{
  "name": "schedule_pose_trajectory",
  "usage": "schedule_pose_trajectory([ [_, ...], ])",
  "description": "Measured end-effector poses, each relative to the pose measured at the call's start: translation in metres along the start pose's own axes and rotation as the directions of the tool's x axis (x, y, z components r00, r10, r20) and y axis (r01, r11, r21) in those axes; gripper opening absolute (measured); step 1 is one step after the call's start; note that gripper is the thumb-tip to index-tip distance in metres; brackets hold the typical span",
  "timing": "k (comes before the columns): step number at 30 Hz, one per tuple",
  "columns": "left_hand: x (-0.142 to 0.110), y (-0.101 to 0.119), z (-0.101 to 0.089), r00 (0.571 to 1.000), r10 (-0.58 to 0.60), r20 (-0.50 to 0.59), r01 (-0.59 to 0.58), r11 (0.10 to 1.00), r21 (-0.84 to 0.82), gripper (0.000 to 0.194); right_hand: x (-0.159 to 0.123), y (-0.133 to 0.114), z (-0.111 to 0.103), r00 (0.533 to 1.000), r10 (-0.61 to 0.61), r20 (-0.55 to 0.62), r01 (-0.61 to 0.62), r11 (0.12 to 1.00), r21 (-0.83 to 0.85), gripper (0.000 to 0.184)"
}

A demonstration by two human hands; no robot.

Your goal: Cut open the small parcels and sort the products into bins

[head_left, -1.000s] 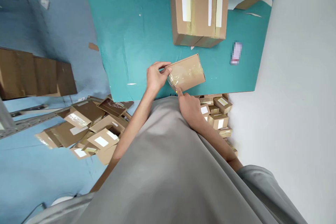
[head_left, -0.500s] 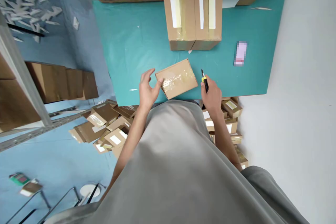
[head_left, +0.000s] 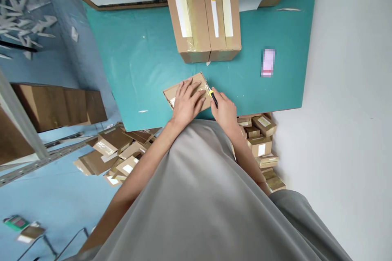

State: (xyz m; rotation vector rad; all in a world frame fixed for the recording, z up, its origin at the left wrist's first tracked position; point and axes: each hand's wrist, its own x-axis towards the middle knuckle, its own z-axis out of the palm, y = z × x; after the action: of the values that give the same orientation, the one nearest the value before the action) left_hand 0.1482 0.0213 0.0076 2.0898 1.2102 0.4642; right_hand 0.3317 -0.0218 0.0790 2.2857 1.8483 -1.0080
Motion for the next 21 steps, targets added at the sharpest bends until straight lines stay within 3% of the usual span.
schedule_pose_trajectory([
  [9, -0.002, -0.007, 0.005, 1.000, 0.018, 0.007, -0.017, 0.998, -0.061, 0.039, -0.003, -0.026, -0.007, 0.986, 0.142, 0.093, -0.122, 0.973, -0.195, 0.068],
  [14, -0.004, -0.007, 0.008, 1.000, 0.003, 0.003, -0.003, 0.993, -0.114, 0.040, -0.009, -0.034, -0.009, 0.977, 0.188, 0.104, -0.160, 0.958, -0.237, 0.070],
  [21, -0.004, -0.008, 0.013, 1.000, 0.017, 0.011, -0.015, 0.991, -0.130, 0.042, 0.004, -0.045, -0.012, 0.966, 0.241, 0.091, -0.212, 0.945, -0.249, 0.067],
])
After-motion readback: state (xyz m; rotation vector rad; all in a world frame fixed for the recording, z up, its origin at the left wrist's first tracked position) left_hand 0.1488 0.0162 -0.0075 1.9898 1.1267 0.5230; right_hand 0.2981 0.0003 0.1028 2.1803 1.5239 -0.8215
